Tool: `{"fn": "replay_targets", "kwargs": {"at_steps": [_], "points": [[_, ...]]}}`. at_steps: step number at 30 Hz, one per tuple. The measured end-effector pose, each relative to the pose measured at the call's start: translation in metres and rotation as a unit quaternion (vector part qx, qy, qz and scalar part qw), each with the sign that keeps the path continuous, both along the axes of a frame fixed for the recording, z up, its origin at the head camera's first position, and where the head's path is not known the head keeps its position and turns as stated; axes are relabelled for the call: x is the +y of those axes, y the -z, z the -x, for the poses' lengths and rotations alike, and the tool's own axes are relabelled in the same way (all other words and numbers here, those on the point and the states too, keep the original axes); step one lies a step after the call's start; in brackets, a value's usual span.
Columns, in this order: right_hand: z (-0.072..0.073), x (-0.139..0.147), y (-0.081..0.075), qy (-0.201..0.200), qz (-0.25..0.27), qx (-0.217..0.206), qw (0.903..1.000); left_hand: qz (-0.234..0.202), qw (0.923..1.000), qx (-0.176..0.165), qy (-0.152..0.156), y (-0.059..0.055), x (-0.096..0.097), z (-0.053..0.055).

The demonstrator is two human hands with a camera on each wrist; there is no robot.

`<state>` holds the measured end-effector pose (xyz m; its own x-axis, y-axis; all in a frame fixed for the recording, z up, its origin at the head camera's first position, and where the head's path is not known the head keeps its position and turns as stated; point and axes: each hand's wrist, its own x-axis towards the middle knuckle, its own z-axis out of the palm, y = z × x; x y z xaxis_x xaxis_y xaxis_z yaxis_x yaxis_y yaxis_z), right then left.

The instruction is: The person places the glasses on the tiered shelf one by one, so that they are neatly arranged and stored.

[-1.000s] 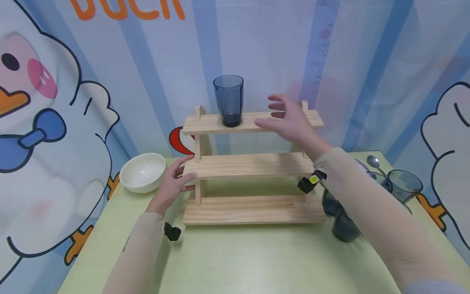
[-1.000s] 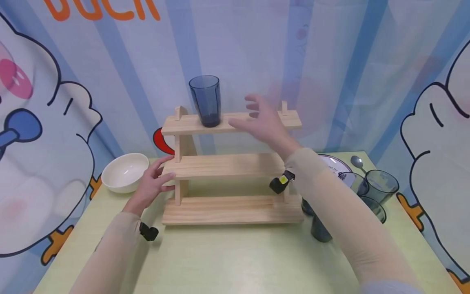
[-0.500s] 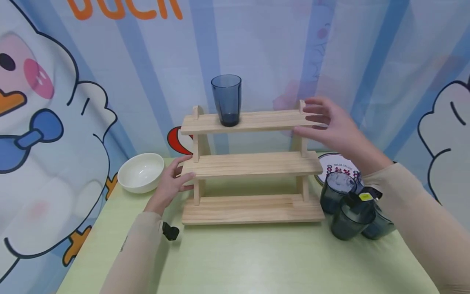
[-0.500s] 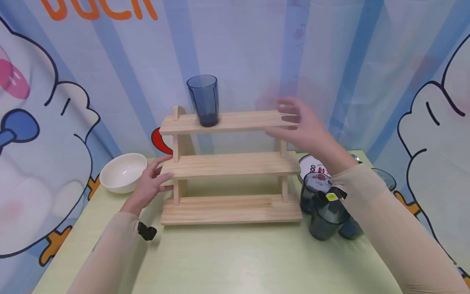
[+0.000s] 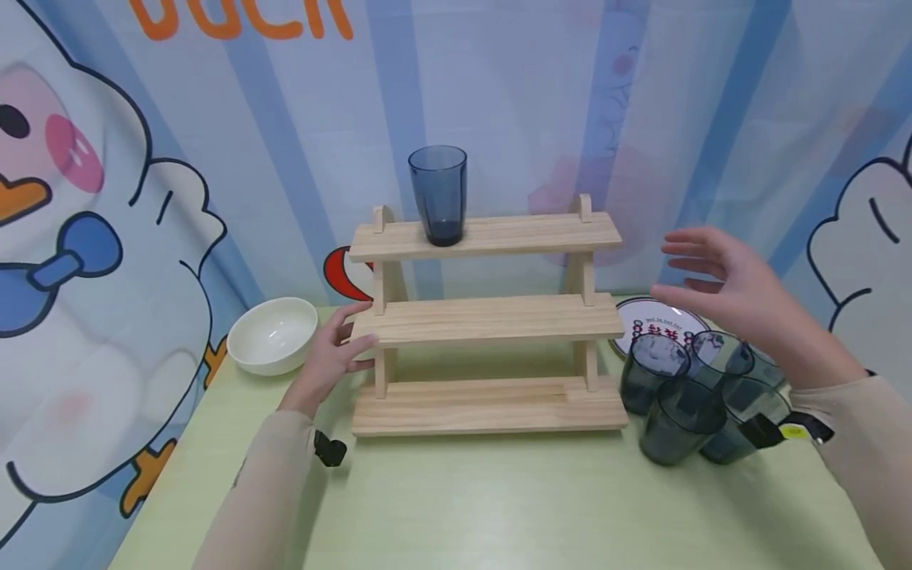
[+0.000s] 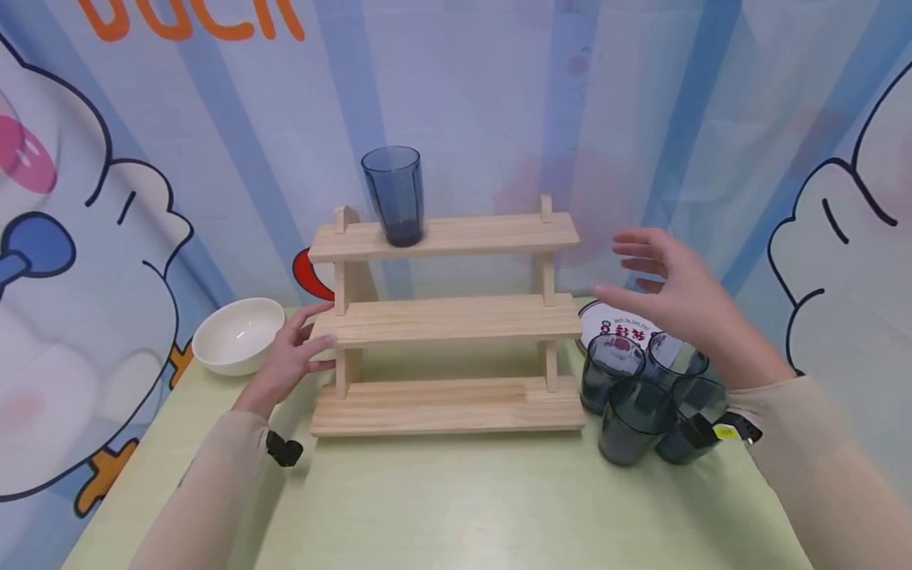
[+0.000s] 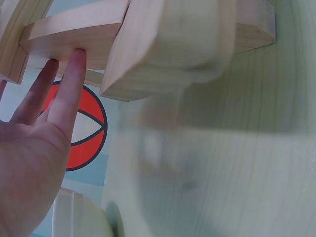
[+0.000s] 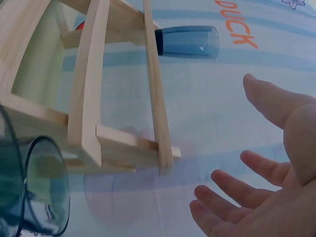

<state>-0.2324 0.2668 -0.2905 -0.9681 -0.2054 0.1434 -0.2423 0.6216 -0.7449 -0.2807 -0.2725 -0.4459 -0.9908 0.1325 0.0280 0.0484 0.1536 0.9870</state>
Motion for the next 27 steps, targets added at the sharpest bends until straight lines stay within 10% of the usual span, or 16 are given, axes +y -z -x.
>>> {"fn": "replay_targets", "kwargs": {"at_steps": [27], "points": [[-0.069, 0.099, 0.101, 0.055, -0.074, 0.059, 0.994, 0.003, 1.0, 0.001, 0.004, 0.0, 0.001, 0.0]]}}
